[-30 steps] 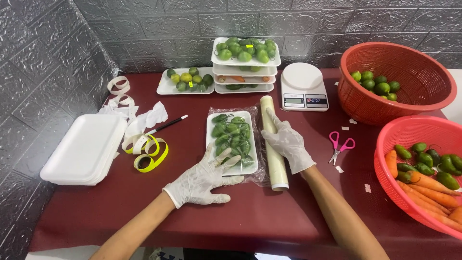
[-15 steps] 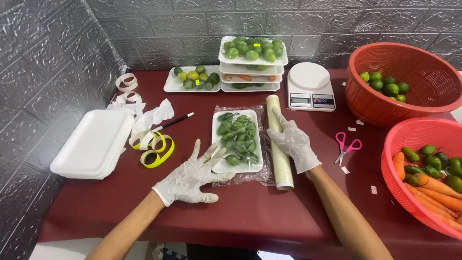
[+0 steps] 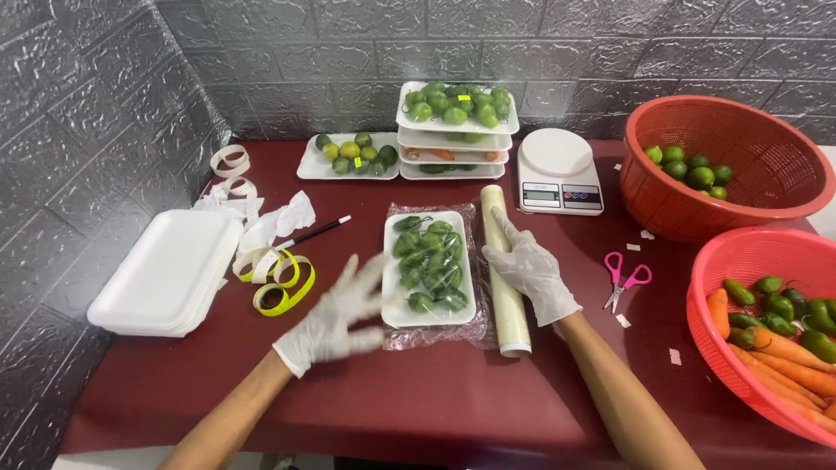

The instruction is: Arranging green peppers on a foam tray and wrapping them with plastic cling film for packaging.

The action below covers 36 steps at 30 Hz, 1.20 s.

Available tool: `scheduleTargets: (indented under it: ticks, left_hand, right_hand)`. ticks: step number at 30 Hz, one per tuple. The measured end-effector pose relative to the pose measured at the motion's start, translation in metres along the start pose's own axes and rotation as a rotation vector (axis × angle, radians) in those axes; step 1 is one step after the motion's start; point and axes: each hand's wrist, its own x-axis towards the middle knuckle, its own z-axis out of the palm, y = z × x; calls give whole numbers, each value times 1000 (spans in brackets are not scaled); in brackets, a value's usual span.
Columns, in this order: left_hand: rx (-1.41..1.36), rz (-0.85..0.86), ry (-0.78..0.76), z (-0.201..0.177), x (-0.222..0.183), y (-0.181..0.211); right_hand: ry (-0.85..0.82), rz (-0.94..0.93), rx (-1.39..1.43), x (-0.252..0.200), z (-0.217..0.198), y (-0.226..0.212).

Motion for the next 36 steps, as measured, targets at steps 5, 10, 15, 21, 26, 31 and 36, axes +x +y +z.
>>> scheduleTargets:
  ticks: [5, 10, 15, 21, 26, 31, 36]
  left_hand:
    - [-442, -909, 229, -12, 60, -63]
    - [-392, -1259, 35, 0, 114, -123]
    - [-402, -1166, -107, -6, 142, -125]
    - [-842, -1056, 164, 26, 132, -151]
    - [-879, -1051, 79, 2, 140, -131]
    - [-808, -991, 18, -14, 166, -113]
    - [-557, -935, -155, 41, 181, -147]
  right_hand:
    - [3, -2, -7, -5, -2, -4]
    - [8, -14, -25, -12, -9, -9]
    - [-16, -3, -25, -13, -9, -10]
    - [-16, -12, -18, -5, -4, -3]
    - [-31, 1, -17, -7, -6, -5]
    - [-24, 12, -24, -9, -7, -10]
    - [-47, 49, 3, -13, -13, -14]
